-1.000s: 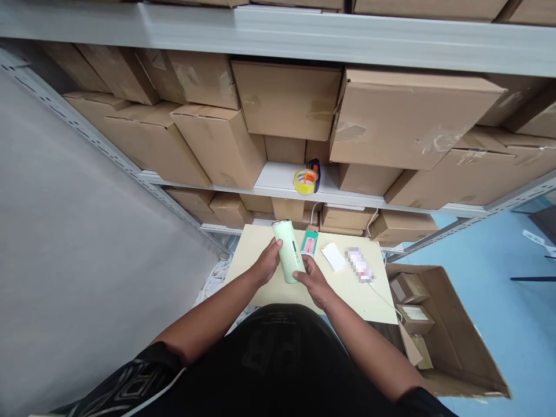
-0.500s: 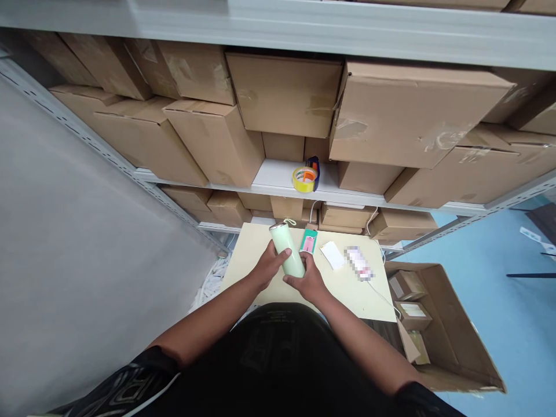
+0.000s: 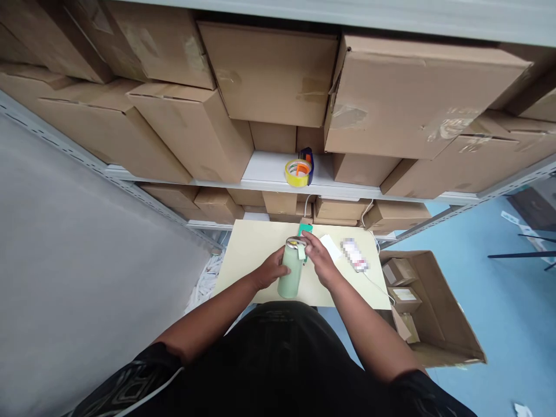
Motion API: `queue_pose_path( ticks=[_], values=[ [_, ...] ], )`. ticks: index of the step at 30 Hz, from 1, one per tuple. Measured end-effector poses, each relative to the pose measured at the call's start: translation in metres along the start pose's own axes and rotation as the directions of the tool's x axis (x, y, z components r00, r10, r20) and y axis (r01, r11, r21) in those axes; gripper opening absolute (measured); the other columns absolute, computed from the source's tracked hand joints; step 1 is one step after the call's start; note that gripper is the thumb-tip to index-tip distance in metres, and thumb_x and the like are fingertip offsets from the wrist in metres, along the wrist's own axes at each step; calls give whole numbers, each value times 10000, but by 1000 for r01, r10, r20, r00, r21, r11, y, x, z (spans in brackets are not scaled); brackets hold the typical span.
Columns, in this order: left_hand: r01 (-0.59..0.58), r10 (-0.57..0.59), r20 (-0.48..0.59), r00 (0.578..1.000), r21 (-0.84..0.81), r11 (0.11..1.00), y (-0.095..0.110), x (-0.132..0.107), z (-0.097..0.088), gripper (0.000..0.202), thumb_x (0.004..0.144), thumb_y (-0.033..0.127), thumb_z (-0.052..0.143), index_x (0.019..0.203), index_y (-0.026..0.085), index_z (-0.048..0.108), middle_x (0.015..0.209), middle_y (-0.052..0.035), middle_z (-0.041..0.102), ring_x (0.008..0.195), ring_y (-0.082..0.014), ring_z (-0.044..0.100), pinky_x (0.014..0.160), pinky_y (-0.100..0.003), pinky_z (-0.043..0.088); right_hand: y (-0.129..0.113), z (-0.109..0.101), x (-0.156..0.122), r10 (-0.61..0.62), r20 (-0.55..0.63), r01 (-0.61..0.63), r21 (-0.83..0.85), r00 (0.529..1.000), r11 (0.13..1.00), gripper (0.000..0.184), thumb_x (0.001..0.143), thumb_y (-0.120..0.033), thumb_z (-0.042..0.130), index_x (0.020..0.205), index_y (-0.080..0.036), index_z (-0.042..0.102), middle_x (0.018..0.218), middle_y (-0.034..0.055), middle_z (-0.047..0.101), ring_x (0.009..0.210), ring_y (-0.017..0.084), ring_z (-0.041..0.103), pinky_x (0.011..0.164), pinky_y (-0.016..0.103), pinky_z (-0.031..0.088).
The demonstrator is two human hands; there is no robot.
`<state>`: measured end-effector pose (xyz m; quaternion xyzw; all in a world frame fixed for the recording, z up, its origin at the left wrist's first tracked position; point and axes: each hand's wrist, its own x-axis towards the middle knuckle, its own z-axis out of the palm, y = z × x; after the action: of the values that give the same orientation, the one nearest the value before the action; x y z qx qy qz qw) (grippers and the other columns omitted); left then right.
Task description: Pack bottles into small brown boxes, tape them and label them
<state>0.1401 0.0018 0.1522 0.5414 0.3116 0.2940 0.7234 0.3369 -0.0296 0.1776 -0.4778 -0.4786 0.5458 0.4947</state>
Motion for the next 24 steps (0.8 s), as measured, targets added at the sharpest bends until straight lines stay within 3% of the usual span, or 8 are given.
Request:
queue_pose_path(
  ticks=[3,8,9,11,13,14,18,24],
  values=[
    [42,-27,156,987,-92,995,-4,9,3,673,645,261,754,1295,163,606,1073,-63,698,982,-251,624,851,-348,481,6,-3,-2,10,42,-9,-6,999,1000,819,753,-637,812,1427,-279,514,1420,113,622,1358,313,551,1150,495,421],
    [112,-90,185,979,-108,988,-18,38,0,533,745,336,762,1243,183,652,1197,-100,705,1108,-272,644,935,-364,483,25,-15,-11,-6,-198,-18,-118,980,993,753,740,-540,838,1368,-269,523,1337,105,651,1261,301,604,1123,496,446],
    [147,-138,134,981,-64,987,-22,48,-3,464,793,373,726,1211,183,665,1192,-104,713,1105,-266,654,931,-358,490,31,-20,-13,-7,-251,-30,-144,968,989,740,743,-518,834,1363,-263,520,1316,105,655,1236,297,614,1114,494,454],
    [255,-246,-74,966,151,955,-32,72,-13,336,884,430,614,1100,185,693,1103,-93,741,1031,-242,683,876,-329,506,42,-31,-18,-7,-346,-63,-191,938,980,735,740,-484,831,1359,-252,509,1297,107,653,1202,291,624,1103,490,460],
    [387,-271,-316,909,405,828,-43,101,-27,313,927,455,536,951,191,701,961,-76,754,936,-233,694,800,-307,505,52,-43,-25,0,-423,-101,-217,906,971,728,745,-469,823,1357,-245,499,1301,110,644,1186,285,627,1093,491,463],
    [430,-266,-374,889,476,767,-47,116,-35,322,926,469,539,886,191,697,911,-80,751,920,-245,691,780,-310,496,56,-49,-29,4,-453,-116,-221,891,968,724,748,-465,821,1355,-243,496,1304,111,640,1182,283,626,1089,491,465],
    [507,-275,-441,854,592,626,-64,174,-62,378,915,526,559,769,193,665,888,-123,748,958,-306,683,777,-338,468,66,-67,-51,23,-526,-164,-224,850,961,709,744,-447,828,1342,-232,512,1298,119,639,1191,290,619,1078,485,471],
    [614,-325,-522,789,638,465,-90,240,-79,546,929,653,488,906,147,693,1069,-241,748,1109,-404,662,835,-406,476,70,-81,-82,87,-578,-258,-221,811,941,692,764,-441,819,1356,-239,523,1273,113,657,1173,296,635,1055,478,491]
  ],
)
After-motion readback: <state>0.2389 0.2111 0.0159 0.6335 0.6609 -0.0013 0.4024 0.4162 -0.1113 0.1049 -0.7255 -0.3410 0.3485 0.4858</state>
